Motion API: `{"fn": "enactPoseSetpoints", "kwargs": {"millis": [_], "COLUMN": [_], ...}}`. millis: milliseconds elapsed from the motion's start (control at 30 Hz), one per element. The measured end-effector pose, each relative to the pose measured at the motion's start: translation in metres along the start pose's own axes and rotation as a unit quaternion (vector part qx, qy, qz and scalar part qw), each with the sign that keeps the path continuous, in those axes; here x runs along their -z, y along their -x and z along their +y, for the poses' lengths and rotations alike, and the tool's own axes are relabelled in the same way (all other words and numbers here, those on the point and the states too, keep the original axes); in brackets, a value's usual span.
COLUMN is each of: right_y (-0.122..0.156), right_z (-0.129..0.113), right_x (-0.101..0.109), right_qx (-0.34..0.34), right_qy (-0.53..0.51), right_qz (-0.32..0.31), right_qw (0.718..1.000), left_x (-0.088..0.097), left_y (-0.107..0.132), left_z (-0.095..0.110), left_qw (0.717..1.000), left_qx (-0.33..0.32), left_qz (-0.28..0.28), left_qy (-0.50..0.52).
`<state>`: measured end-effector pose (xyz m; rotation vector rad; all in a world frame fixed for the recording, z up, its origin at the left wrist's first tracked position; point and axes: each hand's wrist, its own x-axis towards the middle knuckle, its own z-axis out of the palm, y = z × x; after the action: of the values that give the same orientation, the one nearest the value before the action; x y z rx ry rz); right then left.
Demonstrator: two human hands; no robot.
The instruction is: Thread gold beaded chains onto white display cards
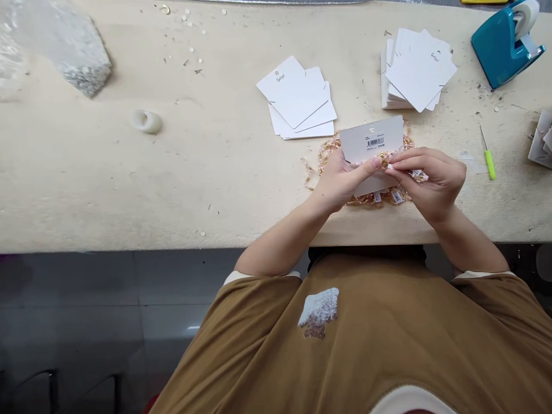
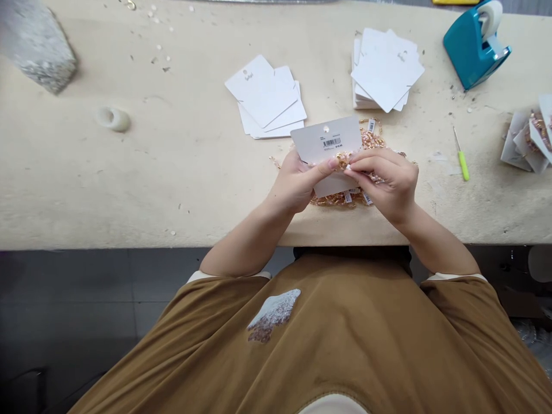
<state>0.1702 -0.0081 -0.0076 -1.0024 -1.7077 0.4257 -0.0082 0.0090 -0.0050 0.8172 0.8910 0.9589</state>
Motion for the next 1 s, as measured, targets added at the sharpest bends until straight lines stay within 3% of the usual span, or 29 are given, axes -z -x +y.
{"fn": "enactPoseSetpoints", "kwargs": {"millis": [100, 267, 367, 500, 633, 700, 800, 867, 1000], "right_y": [0.000, -0.003, -0.006, -0.005, -0.003, -0.004, -0.004, -0.002, 0.005], "right_z": [0.001, 0.002, 0.003, 0.007, 0.009, 0.009, 0.007, 0.007, 0.009], "right_x": [0.000, 0.003, 0.007, 0.008, 0.009, 0.010, 0.011, 0.008, 0.002], "right_qx": [0.018, 0.022, -0.071, -0.217, -0.286, -0.258, -0.131, -0.067, -0.054], "right_qy": [0.017, 0.020, -0.002, -0.072, -0.126, -0.111, -0.006, 0.066, 0.111], "right_qz": [-0.010, -0.024, -0.039, -0.066, -0.088, -0.092, -0.091, -0.104, -0.132], "right_qw": [1.000, 0.999, 0.997, 0.971, 0.946, 0.955, 0.987, 0.990, 0.984], "left_x": [0.001, -0.001, -0.001, 0.000, 0.001, 0.001, 0.001, 0.001, 0.001], "left_y": [0.000, 0.000, -0.001, -0.002, -0.002, -0.002, -0.001, -0.001, 0.000], "left_z": [0.000, -0.002, 0.000, -0.001, -0.002, -0.002, -0.001, -0.001, -0.001], "left_qw": [0.999, 1.000, 0.999, 0.999, 0.999, 0.999, 0.999, 0.999, 0.999], "left_qx": [0.028, 0.009, -0.008, -0.018, -0.003, 0.008, 0.017, 0.014, 0.021], "left_qz": [-0.003, -0.007, -0.010, -0.019, 0.001, 0.007, 0.006, 0.004, 0.000], "left_qy": [-0.018, -0.027, -0.031, -0.046, -0.047, -0.042, -0.035, -0.032, -0.030]}}
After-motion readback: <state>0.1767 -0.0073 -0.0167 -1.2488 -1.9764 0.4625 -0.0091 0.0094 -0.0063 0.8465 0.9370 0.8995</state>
